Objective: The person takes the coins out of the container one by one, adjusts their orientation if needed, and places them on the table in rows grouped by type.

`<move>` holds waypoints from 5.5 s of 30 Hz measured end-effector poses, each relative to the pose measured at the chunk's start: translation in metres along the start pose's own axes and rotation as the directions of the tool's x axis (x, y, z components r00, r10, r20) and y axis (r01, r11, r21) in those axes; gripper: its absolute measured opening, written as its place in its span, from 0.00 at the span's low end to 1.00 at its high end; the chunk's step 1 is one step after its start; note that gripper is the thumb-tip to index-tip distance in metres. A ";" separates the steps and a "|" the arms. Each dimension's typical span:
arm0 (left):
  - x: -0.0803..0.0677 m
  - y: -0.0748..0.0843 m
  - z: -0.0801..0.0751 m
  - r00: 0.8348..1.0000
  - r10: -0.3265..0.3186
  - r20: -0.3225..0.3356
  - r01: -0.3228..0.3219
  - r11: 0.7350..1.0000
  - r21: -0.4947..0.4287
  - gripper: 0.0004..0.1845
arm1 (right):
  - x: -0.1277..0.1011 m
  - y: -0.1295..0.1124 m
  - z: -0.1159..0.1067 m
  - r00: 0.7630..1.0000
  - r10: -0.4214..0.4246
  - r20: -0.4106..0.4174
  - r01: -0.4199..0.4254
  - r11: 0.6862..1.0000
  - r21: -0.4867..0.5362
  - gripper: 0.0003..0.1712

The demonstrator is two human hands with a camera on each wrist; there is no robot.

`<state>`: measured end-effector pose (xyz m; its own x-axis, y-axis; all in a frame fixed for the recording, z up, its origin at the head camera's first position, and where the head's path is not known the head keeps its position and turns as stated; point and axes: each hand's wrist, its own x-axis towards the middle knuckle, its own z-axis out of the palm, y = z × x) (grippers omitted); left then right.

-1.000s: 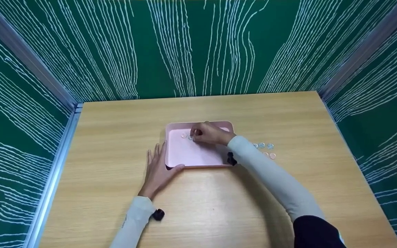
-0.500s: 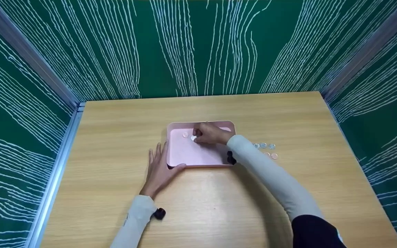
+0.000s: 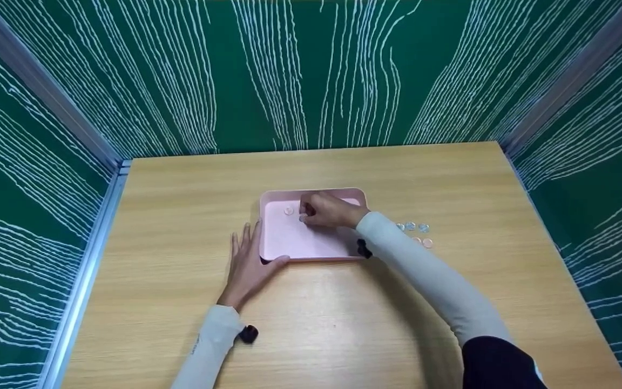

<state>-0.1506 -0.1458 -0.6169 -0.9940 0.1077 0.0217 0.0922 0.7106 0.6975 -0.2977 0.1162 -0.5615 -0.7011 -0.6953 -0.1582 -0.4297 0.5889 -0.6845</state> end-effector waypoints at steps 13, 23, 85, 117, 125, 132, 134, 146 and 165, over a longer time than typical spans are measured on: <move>0.002 -0.004 0.000 0.999 0.033 -0.016 -0.033 0.999 0.015 0.66 | -0.023 -0.009 -0.008 0.997 0.071 -0.038 -0.068 0.995 0.066 0.07; 0.003 -0.003 0.000 1.000 0.021 -0.017 -0.021 1.000 0.012 0.67 | -0.055 0.000 -0.020 0.996 0.027 -0.090 -0.013 0.987 0.163 0.07; 0.000 0.001 0.000 1.000 -0.021 0.015 0.021 0.999 -0.028 0.67 | -0.294 0.132 -0.035 0.669 0.533 -0.518 -0.295 0.830 0.473 0.14; 0.001 0.001 0.001 1.000 -0.009 0.001 0.009 1.000 -0.017 0.68 | -0.277 0.121 -0.033 0.629 0.557 -0.543 -0.349 0.826 0.443 0.16; 0.000 0.001 0.000 1.000 -0.007 0.000 0.007 1.000 -0.024 0.68 | -0.255 0.098 -0.032 0.690 0.523 -0.499 -0.258 0.823 0.506 0.17; 0.001 0.000 0.001 0.998 0.055 -0.019 -0.055 0.998 -0.007 0.67 | -0.233 0.090 -0.027 0.727 0.431 -0.534 -0.165 0.866 0.473 0.13; 0.002 -0.001 0.002 0.998 0.061 -0.022 -0.061 0.998 -0.008 0.67 | -0.228 0.085 -0.027 0.735 0.420 -0.533 -0.153 0.868 0.472 0.12; 0.001 -0.001 0.000 0.999 0.040 -0.016 -0.040 0.999 -0.014 0.67 | -0.197 0.073 -0.021 0.763 0.373 -0.528 -0.150 0.897 0.416 0.10; 0.002 0.001 -0.001 0.999 0.035 -0.013 -0.035 0.999 0.006 0.68 | -0.146 0.035 -0.018 0.832 0.297 -0.469 -0.128 0.925 0.359 0.09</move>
<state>-0.1524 -0.1456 -0.6159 -0.9908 0.1235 0.0558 0.1275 0.7106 0.6919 -0.2204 0.2460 -0.5495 -0.9777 -0.2101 -0.0007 -0.1037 0.4858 -0.8679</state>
